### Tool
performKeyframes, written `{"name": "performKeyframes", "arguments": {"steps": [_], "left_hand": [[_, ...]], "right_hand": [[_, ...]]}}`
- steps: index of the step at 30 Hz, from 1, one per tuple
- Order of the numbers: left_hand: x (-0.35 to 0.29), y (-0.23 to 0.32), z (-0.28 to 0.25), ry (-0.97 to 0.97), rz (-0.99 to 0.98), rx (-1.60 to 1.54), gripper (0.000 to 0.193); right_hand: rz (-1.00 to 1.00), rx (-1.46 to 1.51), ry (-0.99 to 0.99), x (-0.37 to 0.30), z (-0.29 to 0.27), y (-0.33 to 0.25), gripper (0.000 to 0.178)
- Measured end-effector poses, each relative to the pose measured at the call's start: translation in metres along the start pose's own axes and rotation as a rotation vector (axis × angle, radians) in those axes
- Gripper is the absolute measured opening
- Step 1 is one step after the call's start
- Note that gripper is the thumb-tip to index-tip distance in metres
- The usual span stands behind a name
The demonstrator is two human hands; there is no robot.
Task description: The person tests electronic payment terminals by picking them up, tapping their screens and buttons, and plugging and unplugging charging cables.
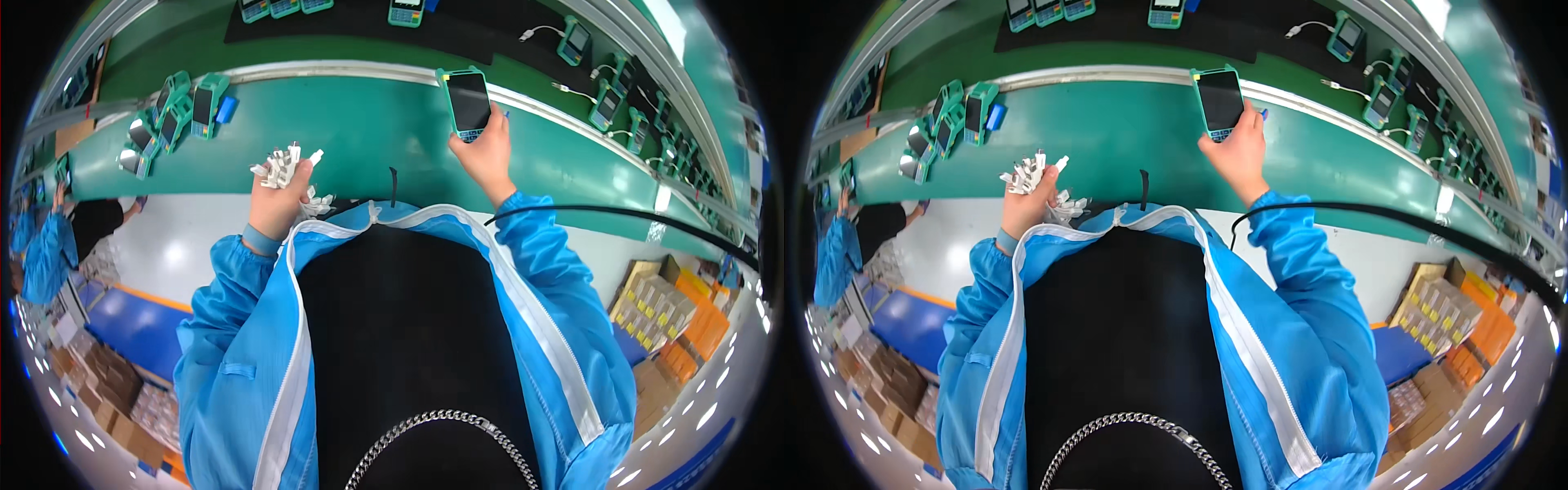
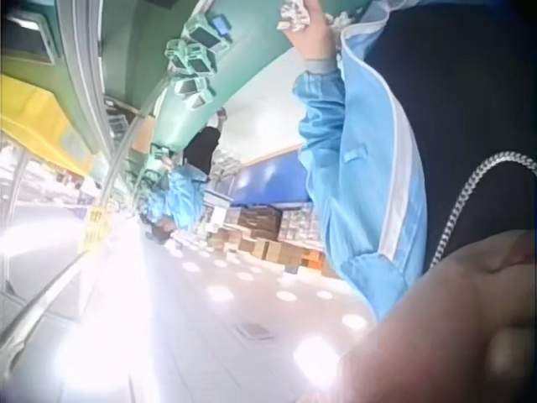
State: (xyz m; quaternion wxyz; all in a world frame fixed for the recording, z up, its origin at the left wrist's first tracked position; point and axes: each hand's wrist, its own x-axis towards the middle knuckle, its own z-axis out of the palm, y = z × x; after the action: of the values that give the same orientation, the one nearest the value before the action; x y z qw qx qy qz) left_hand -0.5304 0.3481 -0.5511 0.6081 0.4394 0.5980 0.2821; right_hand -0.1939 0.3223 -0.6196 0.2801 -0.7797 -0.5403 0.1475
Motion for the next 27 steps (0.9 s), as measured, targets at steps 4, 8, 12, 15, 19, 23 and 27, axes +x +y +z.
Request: {"name": "performKeyframes", "arguments": {"steps": [4, 8, 12, 15, 19, 23, 27], "left_hand": [[-0.037, 0.000, 0.014, 0.193, -0.058, -0.101, 0.013], [-0.058, -0.005, 0.000, 0.237, -0.049, -0.007, 0.014], [-0.080, -0.019, -0.039, 0.352, -0.081, 0.034, 0.014], [-0.100, -0.042, -0.076, 0.466, -0.118, 0.006, 0.013], [-0.105, -0.074, -0.121, 0.501, -0.172, -0.041, 0.013], [-0.098, -0.097, -0.178, 0.482, -0.222, -0.076, 0.012], [-0.073, -0.081, -0.199, 0.434, -0.139, -0.148, 0.013]], "right_hand": [[-0.060, -0.014, -0.285, 0.001, 0.070, 0.012, 0.088], [-0.397, 0.362, -0.393, -0.002, 0.186, -0.060, 0.089], [-0.371, 0.440, -0.511, 0.049, 0.233, -0.128, 0.092], [-0.146, -0.002, -0.034, 0.135, 0.233, -0.111, 0.090], [0.217, -0.393, 0.172, 0.246, 0.245, -0.004, 0.121], [0.303, -0.300, 0.119, 0.278, 0.231, 0.012, 0.101], [0.272, 0.125, 0.042, 0.240, 0.212, -0.003, 0.077]]}}
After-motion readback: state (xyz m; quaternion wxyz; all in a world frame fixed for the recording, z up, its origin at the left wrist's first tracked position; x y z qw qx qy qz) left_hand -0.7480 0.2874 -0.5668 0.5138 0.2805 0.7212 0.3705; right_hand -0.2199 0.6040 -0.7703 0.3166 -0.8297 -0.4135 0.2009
